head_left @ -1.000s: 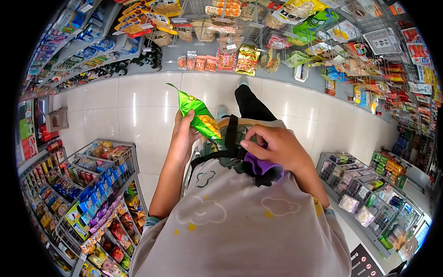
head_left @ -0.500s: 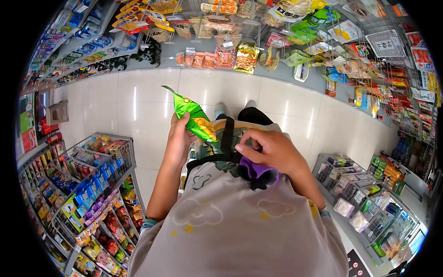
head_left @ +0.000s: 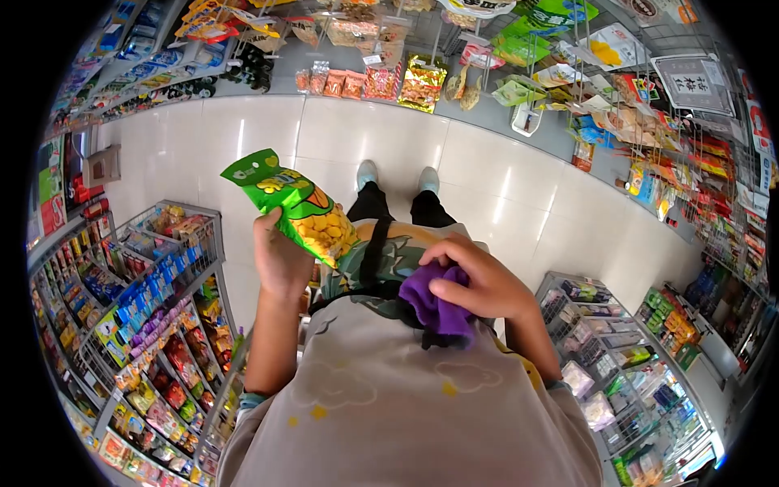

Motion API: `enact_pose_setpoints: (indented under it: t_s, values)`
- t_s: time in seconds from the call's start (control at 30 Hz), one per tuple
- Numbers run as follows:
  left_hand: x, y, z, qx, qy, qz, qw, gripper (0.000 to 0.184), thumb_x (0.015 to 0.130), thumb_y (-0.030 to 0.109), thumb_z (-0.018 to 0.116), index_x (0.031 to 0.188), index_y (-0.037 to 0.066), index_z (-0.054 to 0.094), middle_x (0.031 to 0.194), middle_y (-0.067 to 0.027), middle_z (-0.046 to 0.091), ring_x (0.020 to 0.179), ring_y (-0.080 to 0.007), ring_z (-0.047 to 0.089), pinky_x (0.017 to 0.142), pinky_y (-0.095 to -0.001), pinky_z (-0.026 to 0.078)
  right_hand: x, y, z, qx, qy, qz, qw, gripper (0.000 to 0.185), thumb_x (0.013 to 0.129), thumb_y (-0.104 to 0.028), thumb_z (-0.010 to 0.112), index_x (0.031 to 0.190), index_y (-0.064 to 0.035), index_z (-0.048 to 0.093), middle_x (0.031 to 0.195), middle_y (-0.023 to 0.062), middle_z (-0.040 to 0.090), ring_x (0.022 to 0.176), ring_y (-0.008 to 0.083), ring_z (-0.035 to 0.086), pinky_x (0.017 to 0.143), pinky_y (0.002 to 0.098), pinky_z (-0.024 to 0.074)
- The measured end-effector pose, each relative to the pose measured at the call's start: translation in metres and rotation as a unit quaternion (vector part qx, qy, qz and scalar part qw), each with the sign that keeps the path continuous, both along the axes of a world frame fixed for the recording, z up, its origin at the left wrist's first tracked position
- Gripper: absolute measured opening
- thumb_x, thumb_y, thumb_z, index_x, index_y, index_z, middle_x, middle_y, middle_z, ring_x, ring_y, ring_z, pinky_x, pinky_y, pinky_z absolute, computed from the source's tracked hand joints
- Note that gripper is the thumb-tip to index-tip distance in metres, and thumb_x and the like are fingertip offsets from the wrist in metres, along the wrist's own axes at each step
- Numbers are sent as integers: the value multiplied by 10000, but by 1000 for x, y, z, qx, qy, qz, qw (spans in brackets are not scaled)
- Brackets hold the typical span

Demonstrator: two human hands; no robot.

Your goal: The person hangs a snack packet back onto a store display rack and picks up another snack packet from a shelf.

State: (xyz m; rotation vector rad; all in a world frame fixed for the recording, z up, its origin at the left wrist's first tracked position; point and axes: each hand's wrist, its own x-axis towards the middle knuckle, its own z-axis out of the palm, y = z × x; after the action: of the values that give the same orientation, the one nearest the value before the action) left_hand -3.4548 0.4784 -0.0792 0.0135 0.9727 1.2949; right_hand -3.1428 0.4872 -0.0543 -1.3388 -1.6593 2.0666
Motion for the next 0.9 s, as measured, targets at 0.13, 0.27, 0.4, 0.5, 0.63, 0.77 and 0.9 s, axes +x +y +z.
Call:
enact_pose_setpoints:
  t_s: [0.13, 0.27, 0.4, 0.5, 0.63, 0.77, 0.9]
  values:
    - [32, -14, -5, 0, 7, 54, 998, 553, 955, 398, 541, 1367, 29, 538, 1326, -166, 615, 1236, -429, 574, 1109, -577, 400, 55, 2, -17, -48, 164, 15, 985, 739, 801, -394, 842, 1385, -46, 554, 1368, 118, 498, 1285, 283, 473, 1137, 393, 323]
    - [50, -30, -11, 17, -25, 100, 995, 592, 949, 463, 516, 1363, 40, 538, 1299, -169, 608, 1203, -442, 580, 1087, -596, 418, 76, 6, -39, 2, 171, 92, 981, 719, 783, -219, 890, 1394, -50, 551, 1435, 124, 520, 1332, 259, 492, 1120, 390, 385]
    - [60, -37, -21, -19, 24, 156, 987, 640, 969, 536, 486, 1383, 49, 496, 1274, -177, 608, 1160, -432, 609, 1005, -589, 497, 69, 13, -60, -161, 63, 57, 983, 495, 931, -149, 761, 1362, -16, 557, 1203, 78, 692, 1096, 145, 643, 971, 319, 505]
    - [54, -43, -44, -4, 39, 154, 987, 635, 991, 536, 516, 1404, 56, 474, 1271, -168, 611, 1149, -406, 623, 974, -555, 531, 52, 15, -101, -125, -57, -82, 987, 475, 969, -227, 729, 1352, -3, 560, 1194, 105, 702, 1108, 164, 648, 989, 321, 493]
    - [42, -48, -92, -26, 29, 166, 985, 618, 1010, 513, 540, 1397, 36, 472, 1248, -144, 619, 1143, -365, 638, 983, -521, 531, 40, 19, -186, -116, -101, -98, 983, 538, 995, -270, 693, 1419, -2, 499, 1260, 114, 671, 1126, 195, 646, 1025, 323, 472]
    - [28, -66, -197, -131, 11, 239, 962, 551, 1015, 440, 593, 1353, 22, 469, 1214, -138, 619, 1136, -341, 644, 983, -493, 536, 35, 36, -288, -202, -182, -162, 948, 460, 995, -277, 673, 1366, -38, 544, 1178, 94, 683, 994, 187, 688, 835, 322, 561]
    - [36, -87, -325, -213, 12, 327, 921, 503, 1022, 348, 633, 1363, 37, 434, 1171, -129, 612, 1072, -312, 664, 956, -475, 555, 21, 74, -401, -322, -237, -176, 899, 446, 938, -348, 590, 1274, -56, 584, 996, 91, 674, 751, 185, 677, 555, 315, 542]
